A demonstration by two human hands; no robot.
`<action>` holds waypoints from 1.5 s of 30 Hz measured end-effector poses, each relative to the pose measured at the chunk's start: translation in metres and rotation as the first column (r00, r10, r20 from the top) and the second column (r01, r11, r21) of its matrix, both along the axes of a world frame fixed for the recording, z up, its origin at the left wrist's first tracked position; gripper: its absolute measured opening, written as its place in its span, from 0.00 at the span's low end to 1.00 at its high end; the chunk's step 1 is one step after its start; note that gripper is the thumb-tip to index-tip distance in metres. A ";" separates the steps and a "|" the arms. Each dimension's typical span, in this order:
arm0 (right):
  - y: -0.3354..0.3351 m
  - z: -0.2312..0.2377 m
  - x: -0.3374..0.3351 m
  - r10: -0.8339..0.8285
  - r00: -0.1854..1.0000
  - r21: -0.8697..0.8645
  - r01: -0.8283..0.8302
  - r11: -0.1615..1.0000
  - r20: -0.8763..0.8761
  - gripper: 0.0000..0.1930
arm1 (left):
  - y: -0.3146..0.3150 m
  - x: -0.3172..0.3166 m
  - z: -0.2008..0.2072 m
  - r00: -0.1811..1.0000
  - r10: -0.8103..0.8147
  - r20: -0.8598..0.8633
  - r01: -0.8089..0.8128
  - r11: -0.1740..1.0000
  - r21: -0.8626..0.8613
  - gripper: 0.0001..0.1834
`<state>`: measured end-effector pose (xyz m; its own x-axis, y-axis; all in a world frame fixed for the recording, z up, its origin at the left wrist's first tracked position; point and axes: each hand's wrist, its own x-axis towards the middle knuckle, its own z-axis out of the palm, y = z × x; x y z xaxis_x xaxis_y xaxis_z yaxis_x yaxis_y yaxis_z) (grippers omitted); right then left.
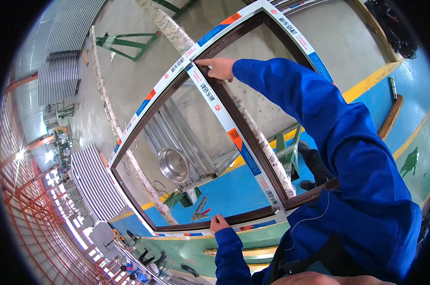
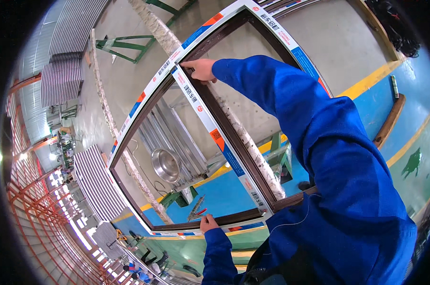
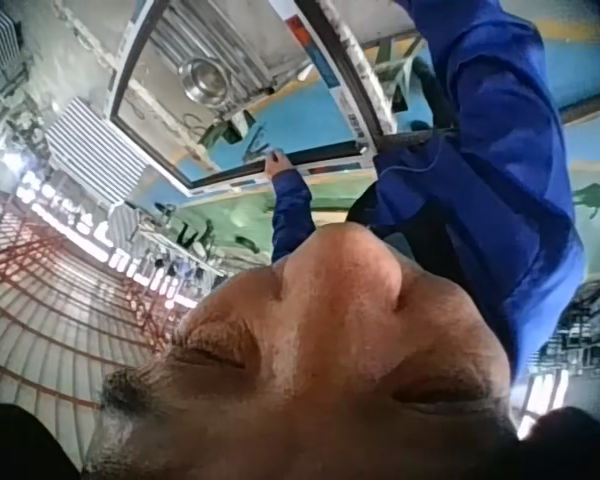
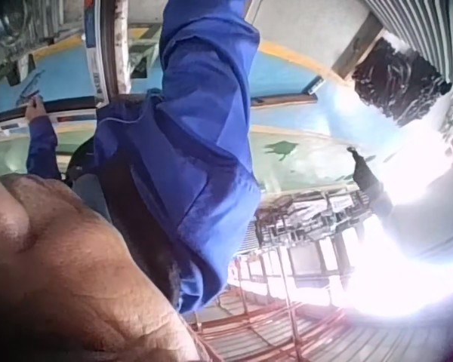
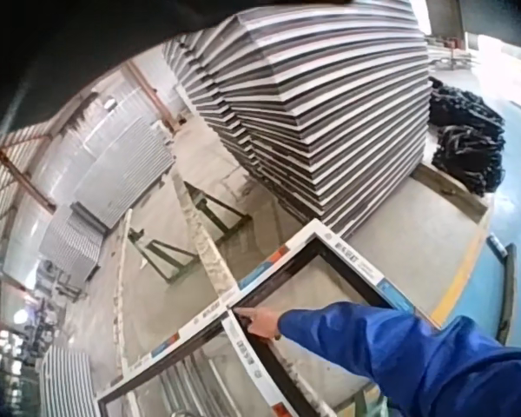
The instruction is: Assembling and sealing components of a metal window frame on a workshop floor.
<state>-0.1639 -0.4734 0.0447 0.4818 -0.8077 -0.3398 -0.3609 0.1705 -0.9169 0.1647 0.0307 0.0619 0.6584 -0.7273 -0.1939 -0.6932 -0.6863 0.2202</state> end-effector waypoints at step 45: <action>0.000 0.000 0.012 -0.239 0.961 -0.184 0.263 0.947 0.140 0.25 | 0.007 0.011 -0.009 0.999 0.024 -0.046 -0.025 0.999 -0.027 0.17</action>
<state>-0.1520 -0.4729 0.0449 0.2809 -0.9529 -0.1143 -0.2204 0.0519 -0.9740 0.1761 0.0377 0.0533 0.6669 -0.7166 -0.2041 -0.6651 -0.6960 0.2705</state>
